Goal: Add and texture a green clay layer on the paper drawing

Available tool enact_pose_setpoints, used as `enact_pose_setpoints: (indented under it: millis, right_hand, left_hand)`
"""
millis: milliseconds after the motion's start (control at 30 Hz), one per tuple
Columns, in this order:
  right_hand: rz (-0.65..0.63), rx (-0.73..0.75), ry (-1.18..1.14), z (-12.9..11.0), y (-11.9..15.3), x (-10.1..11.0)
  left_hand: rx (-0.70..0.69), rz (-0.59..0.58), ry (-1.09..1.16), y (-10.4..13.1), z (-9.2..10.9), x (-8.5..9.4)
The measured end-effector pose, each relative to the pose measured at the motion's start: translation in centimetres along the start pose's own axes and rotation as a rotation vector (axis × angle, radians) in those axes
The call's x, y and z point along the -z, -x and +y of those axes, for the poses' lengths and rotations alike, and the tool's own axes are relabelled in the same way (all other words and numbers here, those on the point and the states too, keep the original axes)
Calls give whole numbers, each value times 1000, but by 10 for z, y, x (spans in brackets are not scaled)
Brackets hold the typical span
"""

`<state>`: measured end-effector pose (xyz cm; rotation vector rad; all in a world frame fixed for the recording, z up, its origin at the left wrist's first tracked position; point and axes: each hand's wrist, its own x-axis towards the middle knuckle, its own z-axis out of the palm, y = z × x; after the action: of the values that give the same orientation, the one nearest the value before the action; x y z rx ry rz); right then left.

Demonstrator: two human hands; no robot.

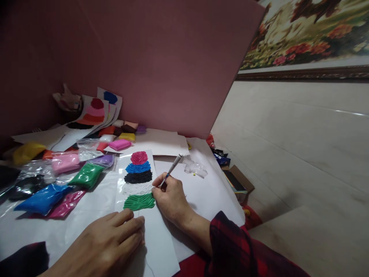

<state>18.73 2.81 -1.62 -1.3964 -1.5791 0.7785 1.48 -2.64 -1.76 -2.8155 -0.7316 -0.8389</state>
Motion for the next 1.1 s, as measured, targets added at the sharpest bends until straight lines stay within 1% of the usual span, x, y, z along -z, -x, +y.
enact_pose_setpoints:
  millis: [167, 367, 500, 667, 900, 1100]
  right_hand:
    - [23, 17, 39, -1, -3, 1]
    - [51, 11, 47, -1, -6, 1]
    - [61, 16, 37, 2, -8, 1]
    - [107, 18, 2, 3, -7, 1]
    - [15, 19, -132, 1, 0, -3]
    - [-48, 16, -67, 2, 8, -9]
  left_hand:
    - [25, -21, 4, -1, 2, 2]
    - [23, -34, 19, 1, 1, 4]
    - [24, -26, 20, 0, 0, 2]
    - [9, -1, 9, -1, 0, -1]
    - [-10, 32, 11, 0, -1, -1]
    - [8, 21, -4, 0, -1, 0]
